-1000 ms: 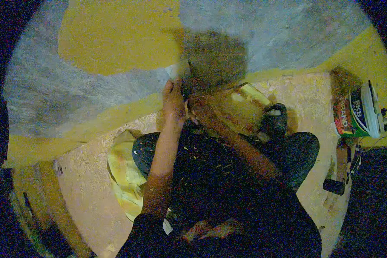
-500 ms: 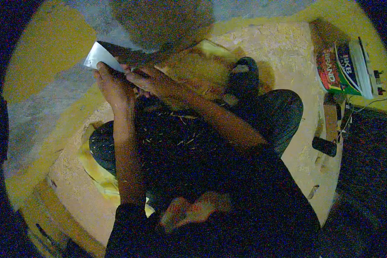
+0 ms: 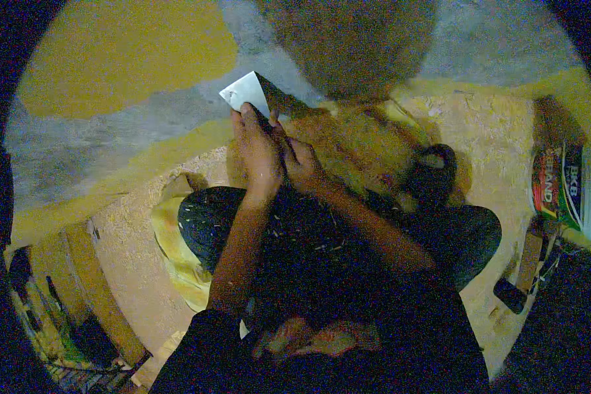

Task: The person scrapes old yellow paint from a concrete wall using a metal putty knife.

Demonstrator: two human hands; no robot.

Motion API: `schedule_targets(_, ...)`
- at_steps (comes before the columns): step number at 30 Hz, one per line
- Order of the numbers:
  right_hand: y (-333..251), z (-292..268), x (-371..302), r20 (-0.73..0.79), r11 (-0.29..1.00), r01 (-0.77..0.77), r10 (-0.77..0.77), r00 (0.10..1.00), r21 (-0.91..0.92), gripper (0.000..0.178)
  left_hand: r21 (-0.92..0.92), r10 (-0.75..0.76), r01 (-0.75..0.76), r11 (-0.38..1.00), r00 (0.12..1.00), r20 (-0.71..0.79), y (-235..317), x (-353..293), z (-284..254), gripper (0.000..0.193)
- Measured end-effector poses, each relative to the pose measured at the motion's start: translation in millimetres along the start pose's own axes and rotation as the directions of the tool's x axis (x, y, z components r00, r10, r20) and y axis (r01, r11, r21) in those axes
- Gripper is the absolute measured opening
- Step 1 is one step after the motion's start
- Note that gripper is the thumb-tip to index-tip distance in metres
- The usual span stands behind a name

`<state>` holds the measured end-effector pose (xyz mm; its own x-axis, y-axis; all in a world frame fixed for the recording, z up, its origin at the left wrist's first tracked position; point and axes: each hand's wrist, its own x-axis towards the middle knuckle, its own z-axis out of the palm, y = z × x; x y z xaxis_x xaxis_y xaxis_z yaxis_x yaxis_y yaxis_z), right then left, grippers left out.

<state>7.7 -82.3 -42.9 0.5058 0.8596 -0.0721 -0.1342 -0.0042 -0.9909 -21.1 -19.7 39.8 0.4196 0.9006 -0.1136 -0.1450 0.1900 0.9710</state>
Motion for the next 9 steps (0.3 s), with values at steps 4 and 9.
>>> schedule_targets(4, 3, -2, 10, -0.056, 0.993, 0.103, -0.107, 0.993, -0.057, 0.026, -0.051, 0.058, -0.059, 0.997, 0.998, -0.01, 7, 8, 14, 0.027)
schedule_targets(9, -31, -5, 16, -0.013, 0.992, 0.122, -0.123, 0.992, -0.014, 0.024, -0.166, -0.063, 0.065, 0.984, 0.998, 0.018, 23, 13, 14, 0.024)
